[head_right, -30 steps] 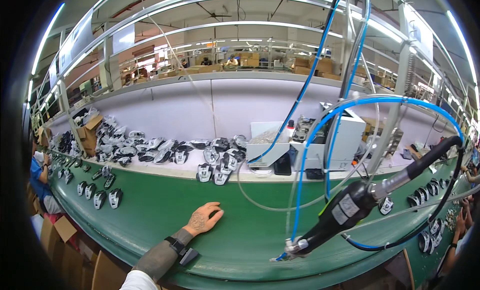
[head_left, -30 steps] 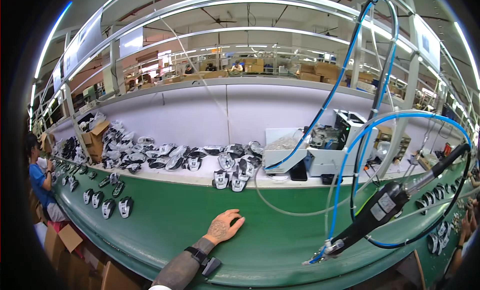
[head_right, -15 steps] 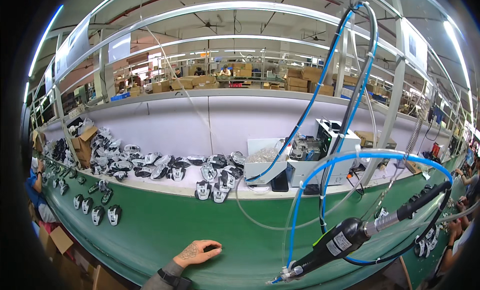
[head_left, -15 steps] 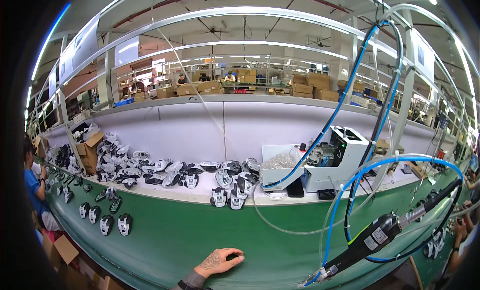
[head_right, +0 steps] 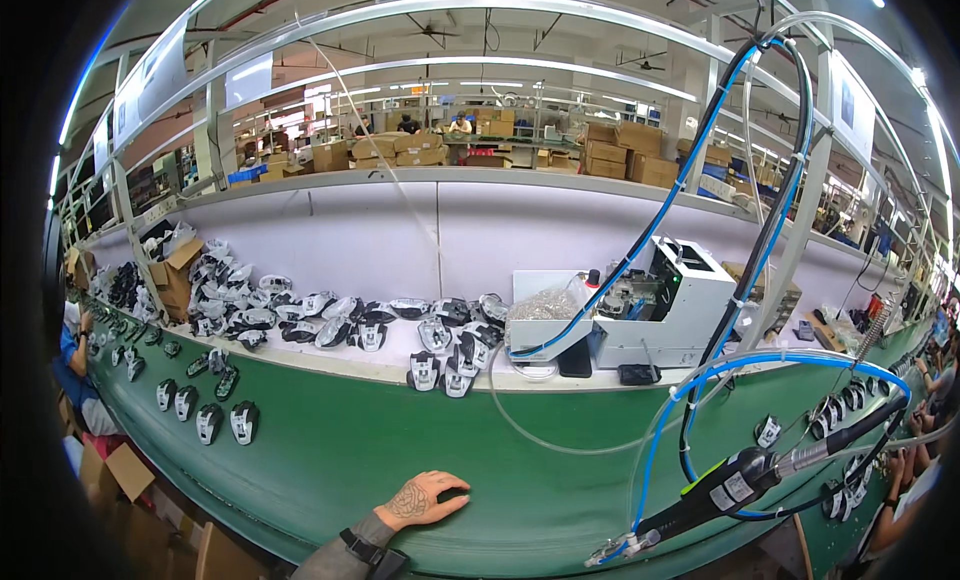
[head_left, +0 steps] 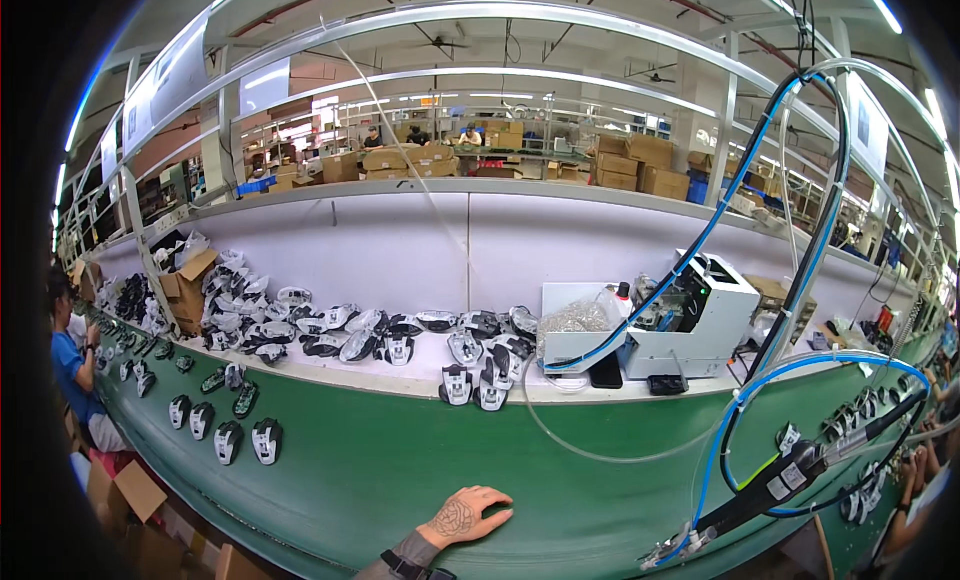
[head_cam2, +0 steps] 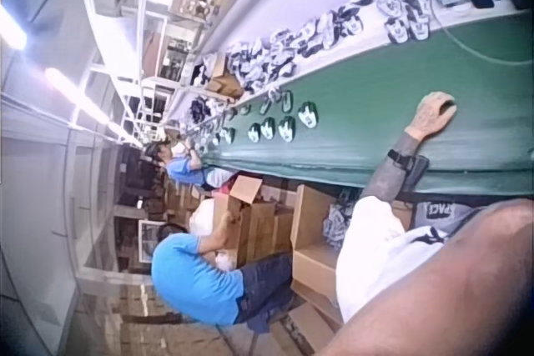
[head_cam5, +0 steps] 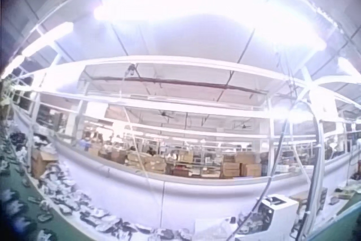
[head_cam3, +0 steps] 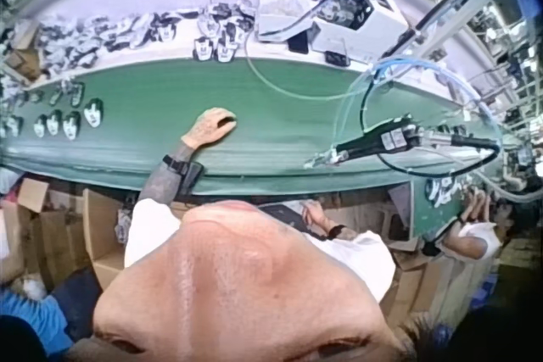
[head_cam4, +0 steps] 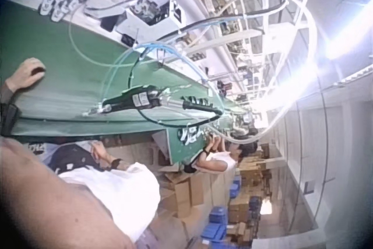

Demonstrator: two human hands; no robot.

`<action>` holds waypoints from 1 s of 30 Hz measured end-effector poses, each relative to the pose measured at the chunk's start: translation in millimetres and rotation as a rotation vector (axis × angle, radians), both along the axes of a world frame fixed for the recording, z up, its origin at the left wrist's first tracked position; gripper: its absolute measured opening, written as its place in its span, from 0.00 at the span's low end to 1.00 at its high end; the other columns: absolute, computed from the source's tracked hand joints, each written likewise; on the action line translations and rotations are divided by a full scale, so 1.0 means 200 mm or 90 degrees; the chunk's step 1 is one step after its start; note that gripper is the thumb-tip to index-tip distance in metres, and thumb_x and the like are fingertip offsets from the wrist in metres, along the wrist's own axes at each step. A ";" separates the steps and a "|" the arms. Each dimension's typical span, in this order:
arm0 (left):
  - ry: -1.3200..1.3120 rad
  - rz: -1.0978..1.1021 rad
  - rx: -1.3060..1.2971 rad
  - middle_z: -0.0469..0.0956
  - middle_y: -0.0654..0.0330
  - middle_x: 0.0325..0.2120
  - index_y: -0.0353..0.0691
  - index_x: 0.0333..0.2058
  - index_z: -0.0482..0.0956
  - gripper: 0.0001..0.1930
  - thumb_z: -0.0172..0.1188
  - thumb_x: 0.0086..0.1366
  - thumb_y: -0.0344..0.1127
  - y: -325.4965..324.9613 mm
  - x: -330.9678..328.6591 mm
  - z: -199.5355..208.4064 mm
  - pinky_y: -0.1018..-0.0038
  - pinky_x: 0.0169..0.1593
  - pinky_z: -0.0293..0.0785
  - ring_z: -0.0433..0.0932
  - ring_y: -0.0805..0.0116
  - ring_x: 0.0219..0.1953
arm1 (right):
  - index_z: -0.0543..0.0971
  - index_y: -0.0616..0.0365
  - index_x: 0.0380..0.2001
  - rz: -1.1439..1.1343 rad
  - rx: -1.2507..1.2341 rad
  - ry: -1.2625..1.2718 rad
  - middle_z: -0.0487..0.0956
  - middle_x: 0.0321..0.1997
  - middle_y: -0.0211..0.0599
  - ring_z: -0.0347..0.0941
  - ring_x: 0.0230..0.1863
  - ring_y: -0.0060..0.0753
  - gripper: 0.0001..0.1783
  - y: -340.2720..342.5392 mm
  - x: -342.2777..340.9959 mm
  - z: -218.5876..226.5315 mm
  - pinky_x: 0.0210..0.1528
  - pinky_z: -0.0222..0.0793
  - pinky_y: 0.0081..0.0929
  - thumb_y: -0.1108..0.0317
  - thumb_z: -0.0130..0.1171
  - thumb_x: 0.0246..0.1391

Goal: Assembling the covers of computer mice and securing them with screws using an electric screwdriver.

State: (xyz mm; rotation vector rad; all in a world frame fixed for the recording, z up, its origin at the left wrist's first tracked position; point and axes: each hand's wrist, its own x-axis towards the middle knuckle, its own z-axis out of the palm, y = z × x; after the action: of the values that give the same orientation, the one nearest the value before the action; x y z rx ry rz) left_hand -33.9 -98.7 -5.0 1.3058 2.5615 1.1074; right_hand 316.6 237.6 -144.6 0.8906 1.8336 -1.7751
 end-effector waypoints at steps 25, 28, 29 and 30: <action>0.088 -0.038 0.021 0.78 0.59 0.39 0.42 0.37 0.79 0.11 0.60 0.58 0.40 0.00 0.02 -0.01 0.68 0.48 0.71 0.76 0.61 0.42 | 0.75 0.65 0.08 -0.011 -0.031 0.000 0.71 0.06 0.40 0.63 0.03 0.29 0.29 -0.04 -0.03 0.11 0.08 0.59 0.24 0.59 0.48 0.60; 0.101 -0.026 0.038 0.79 0.60 0.36 0.42 0.34 0.79 0.09 0.60 0.57 0.39 0.00 0.03 0.02 0.69 0.44 0.72 0.77 0.62 0.39 | 0.74 0.64 0.06 0.003 -0.032 -0.003 0.71 0.06 0.40 0.62 0.03 0.29 0.30 -0.04 -0.05 0.14 0.08 0.60 0.23 0.58 0.48 0.59; 0.103 -0.030 0.037 0.79 0.60 0.36 0.42 0.34 0.79 0.09 0.60 0.57 0.39 0.00 0.03 0.03 0.69 0.44 0.72 0.77 0.62 0.39 | 0.74 0.64 0.06 0.000 -0.032 0.000 0.71 0.06 0.40 0.62 0.03 0.29 0.30 -0.04 -0.05 0.14 0.08 0.60 0.23 0.58 0.48 0.59; 0.109 -0.027 0.040 0.79 0.60 0.34 0.42 0.34 0.79 0.09 0.61 0.57 0.38 0.00 0.03 0.03 0.69 0.43 0.72 0.77 0.62 0.38 | 0.75 0.64 0.07 0.005 -0.029 -0.002 0.71 0.06 0.40 0.62 0.03 0.29 0.30 -0.04 -0.05 0.15 0.09 0.60 0.23 0.58 0.48 0.59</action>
State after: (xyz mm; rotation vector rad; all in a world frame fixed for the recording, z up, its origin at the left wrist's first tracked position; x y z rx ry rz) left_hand -28.0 -98.1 0.8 1.5251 2.6233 1.1221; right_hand 306.3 229.8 -115.1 0.8663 1.7846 -1.8026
